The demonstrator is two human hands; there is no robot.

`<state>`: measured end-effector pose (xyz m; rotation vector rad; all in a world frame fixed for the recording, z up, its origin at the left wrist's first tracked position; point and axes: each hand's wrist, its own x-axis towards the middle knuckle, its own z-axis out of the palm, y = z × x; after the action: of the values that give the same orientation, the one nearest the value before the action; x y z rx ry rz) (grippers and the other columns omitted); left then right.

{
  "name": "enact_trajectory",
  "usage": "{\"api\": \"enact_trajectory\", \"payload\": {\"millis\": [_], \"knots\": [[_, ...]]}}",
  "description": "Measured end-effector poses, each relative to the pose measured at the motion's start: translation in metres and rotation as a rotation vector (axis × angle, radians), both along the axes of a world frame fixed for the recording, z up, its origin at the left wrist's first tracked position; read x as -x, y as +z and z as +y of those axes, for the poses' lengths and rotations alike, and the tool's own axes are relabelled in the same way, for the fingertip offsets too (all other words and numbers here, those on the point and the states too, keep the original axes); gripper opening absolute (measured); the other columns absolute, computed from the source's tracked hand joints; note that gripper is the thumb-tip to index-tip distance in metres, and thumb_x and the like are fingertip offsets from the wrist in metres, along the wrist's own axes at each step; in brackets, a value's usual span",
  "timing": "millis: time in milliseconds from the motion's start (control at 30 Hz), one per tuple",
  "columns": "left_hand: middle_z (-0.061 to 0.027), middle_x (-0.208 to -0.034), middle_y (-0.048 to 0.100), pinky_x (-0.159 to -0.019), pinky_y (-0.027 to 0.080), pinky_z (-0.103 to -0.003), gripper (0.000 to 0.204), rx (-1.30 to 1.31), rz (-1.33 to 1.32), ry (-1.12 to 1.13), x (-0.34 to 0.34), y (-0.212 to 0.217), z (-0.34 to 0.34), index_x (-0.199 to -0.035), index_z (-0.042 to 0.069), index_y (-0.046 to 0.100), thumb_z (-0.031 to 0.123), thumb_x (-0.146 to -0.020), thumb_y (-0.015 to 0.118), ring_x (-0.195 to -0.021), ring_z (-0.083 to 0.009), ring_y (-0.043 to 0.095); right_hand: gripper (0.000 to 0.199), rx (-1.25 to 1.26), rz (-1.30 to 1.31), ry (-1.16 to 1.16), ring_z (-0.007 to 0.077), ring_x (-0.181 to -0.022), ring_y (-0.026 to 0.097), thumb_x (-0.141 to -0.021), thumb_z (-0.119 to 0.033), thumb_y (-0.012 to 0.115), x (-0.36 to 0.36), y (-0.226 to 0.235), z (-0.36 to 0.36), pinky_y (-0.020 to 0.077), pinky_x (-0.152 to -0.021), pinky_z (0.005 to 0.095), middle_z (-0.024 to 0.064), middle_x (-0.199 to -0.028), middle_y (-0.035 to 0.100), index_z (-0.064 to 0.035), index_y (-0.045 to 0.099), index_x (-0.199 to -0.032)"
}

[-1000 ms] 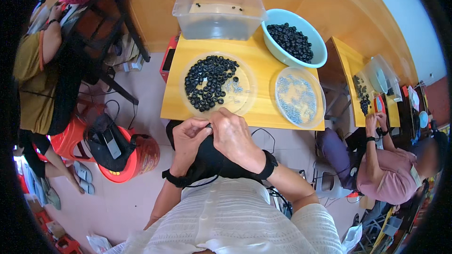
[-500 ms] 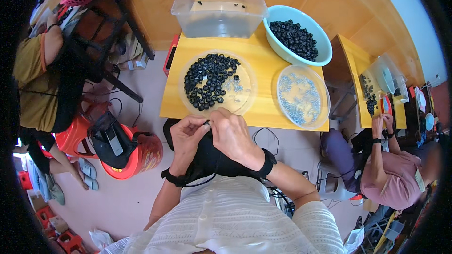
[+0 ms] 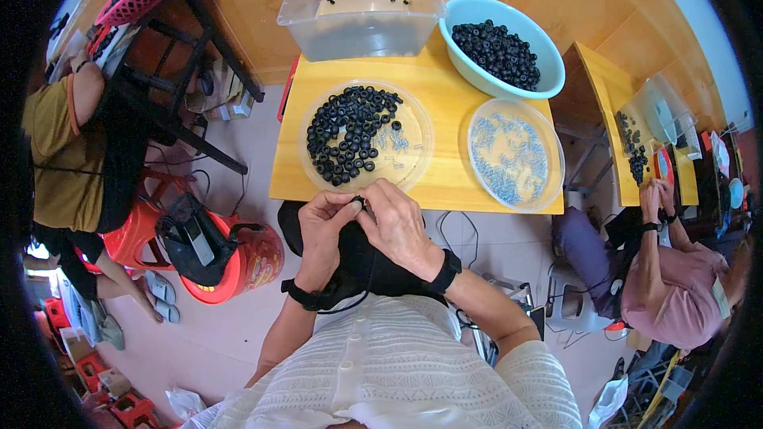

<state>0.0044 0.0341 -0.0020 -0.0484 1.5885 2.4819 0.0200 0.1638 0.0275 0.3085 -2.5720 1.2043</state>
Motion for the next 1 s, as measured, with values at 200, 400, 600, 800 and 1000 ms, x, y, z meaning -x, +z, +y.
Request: {"api": "enact_trajectory", "payload": {"millis": [200, 400, 600, 800, 1000], "knots": [[-0.0055, -0.083, 0.064, -0.069, 0.050, -0.022, 0.015, 0.065, -0.147, -0.110, 0.000, 0.003, 0.002, -0.095, -0.003, 0.063, 0.008, -0.087, 0.057, -0.074, -0.0097, 0.060, 0.018, -0.044, -0.030, 0.000, 0.0359, -0.073, 0.054, -0.069, 0.000, 0.061, 0.002, 0.002, 0.011, 0.0449, -0.062, 0.0425, 0.0157, -0.077, 0.051, 0.0001, 0.052, -0.085], [-0.0042, -0.076, 0.063, -0.068, 0.049, -0.021, 0.020, 0.280, -0.061, -0.229, 0.001, -0.009, 0.002, -0.088, -0.003, 0.065, 0.014, -0.089, 0.055, -0.069, -0.0086, 0.059, 0.018, -0.133, -0.020, 0.019, 0.0378, -0.075, 0.054, -0.068, -0.001, 0.059, -0.001, 0.002, 0.017, 0.0448, -0.063, 0.0440, 0.0173, -0.078, 0.051, 0.0012, 0.049, -0.082], [-0.0039, -0.072, 0.062, -0.063, 0.049, -0.022, 0.019, 0.302, -0.047, -0.183, -0.003, -0.004, 0.012, -0.084, -0.004, 0.066, 0.012, -0.088, 0.057, -0.065, -0.0084, 0.058, 0.017, -0.119, -0.026, 0.026, 0.0373, -0.071, 0.054, -0.067, 0.001, 0.059, -0.005, 0.001, 0.022, 0.0449, -0.060, 0.0419, 0.0168, -0.077, 0.051, 0.0013, 0.051, -0.083], [-0.0048, -0.073, 0.064, -0.063, 0.050, -0.022, 0.019, 0.267, -0.042, -0.236, -0.002, -0.007, 0.014, -0.090, -0.004, 0.066, 0.012, -0.088, 0.056, -0.066, -0.0087, 0.059, 0.018, -0.111, -0.029, -0.045, 0.0359, -0.071, 0.056, -0.068, 0.001, 0.059, -0.011, -0.003, 0.023, 0.0455, -0.059, 0.0403, 0.0164, -0.076, 0.052, 0.0000, 0.055, -0.085], [-0.0068, -0.085, 0.064, -0.066, 0.050, -0.022, 0.026, 0.216, -0.132, -0.239, 0.000, 0.008, 0.015, -0.104, -0.002, 0.062, 0.020, -0.090, 0.054, -0.070, -0.0111, 0.060, 0.016, -0.163, 0.026, -0.189, 0.0379, -0.073, 0.057, -0.071, -0.002, 0.055, 0.034, 0.020, 0.077, 0.0467, -0.064, 0.0435, 0.0212, -0.078, 0.056, 0.0034, 0.057, -0.087]]}}
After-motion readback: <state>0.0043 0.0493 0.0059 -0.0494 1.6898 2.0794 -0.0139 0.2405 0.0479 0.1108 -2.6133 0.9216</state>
